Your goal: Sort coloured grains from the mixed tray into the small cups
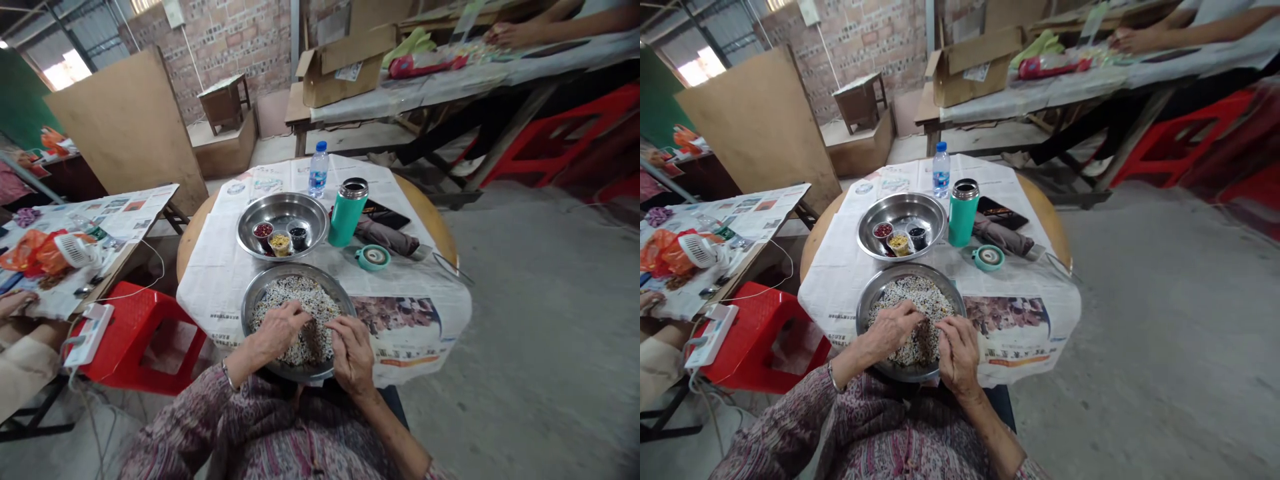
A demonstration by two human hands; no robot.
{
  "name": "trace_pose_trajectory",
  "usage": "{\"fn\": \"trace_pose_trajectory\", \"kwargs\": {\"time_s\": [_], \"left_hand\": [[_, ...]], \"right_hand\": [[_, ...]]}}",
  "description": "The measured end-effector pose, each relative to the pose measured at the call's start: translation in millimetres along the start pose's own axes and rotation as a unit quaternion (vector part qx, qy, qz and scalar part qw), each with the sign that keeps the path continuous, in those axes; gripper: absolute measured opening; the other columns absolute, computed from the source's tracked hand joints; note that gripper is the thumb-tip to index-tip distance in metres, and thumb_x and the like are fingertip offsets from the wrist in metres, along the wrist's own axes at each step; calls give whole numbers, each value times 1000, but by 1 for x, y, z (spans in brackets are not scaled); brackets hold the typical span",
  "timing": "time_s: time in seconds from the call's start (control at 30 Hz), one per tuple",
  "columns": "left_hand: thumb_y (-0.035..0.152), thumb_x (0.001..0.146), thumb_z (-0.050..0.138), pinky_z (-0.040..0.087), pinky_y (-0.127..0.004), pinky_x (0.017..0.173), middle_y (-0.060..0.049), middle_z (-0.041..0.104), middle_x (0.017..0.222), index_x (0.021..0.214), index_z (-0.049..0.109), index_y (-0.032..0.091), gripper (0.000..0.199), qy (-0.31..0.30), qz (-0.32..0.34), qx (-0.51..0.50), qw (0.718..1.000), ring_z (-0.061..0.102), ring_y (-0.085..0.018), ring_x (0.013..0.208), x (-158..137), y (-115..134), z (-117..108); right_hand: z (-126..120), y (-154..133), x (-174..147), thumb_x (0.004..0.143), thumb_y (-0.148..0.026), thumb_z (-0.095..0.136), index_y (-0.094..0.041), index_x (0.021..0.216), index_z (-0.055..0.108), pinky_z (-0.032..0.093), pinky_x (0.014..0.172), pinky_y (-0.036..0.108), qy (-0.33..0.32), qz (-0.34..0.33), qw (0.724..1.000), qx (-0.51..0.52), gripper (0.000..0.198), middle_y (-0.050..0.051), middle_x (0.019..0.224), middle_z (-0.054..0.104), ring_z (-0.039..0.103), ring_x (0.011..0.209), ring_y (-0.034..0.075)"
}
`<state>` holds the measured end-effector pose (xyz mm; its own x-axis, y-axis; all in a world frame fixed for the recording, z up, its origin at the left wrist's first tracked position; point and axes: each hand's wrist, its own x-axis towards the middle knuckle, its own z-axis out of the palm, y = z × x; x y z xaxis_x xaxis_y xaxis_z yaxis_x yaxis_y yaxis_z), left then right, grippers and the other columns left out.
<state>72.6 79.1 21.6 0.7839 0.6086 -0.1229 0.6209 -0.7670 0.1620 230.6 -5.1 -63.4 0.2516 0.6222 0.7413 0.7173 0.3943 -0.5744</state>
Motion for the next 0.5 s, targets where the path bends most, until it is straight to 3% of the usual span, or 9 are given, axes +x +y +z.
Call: {"fn": "trace_pose_trajectory", "kwargs": {"time_s": [0.1, 0.2, 0.33, 0.37, 0.5], "left_hand": [[15, 99, 41, 51, -30, 84, -6, 57, 119, 117, 61, 25, 28, 66, -75, 18, 995, 57, -20, 106, 16, -14, -4], [27, 97, 52, 49, -35, 93, -7, 56, 123, 121, 59, 23, 25, 118, -123, 20, 985, 53, -23, 113, 31, -20, -7], [52, 80, 72, 45, -47, 102, -10, 51, 134, 134, 50, 21, 66, 93, -66, 10, 993, 49, -30, 120, 50, -11, -5], [53, 79, 73, 44, -48, 102, -10, 51, 135, 135, 50, 22, 68, 79, -42, 8, 996, 49, -31, 121, 54, -7, -4], [30, 90, 60, 48, -38, 95, -7, 58, 120, 118, 62, 24, 29, 5, 41, -14, 999, 54, -25, 115, 60, 6, -5]], "right_hand": [[0, -1, 1, 92, -9, 46, -23, 105, 61, 47, 92, 43, 0, -5, 1000, -4, 24, 6, 102, 62, 58, 99, 22], [0, -1, 2, 93, -9, 46, -22, 105, 61, 47, 92, 41, 6, -5, 1000, -6, 23, 6, 102, 61, 58, 99, 22], [2, -2, 1, 94, -9, 45, -21, 108, 60, 48, 92, 41, 12, 5, 1000, 0, 24, 8, 105, 61, 57, 102, 22], [2, -2, 1, 94, -10, 44, -21, 109, 60, 48, 92, 42, 14, 7, 1000, -1, 24, 8, 106, 61, 57, 102, 22], [1, -1, 0, 93, -11, 44, -22, 110, 60, 48, 92, 43, 12, 10, 1000, -5, 25, 8, 106, 61, 58, 103, 23]]}}
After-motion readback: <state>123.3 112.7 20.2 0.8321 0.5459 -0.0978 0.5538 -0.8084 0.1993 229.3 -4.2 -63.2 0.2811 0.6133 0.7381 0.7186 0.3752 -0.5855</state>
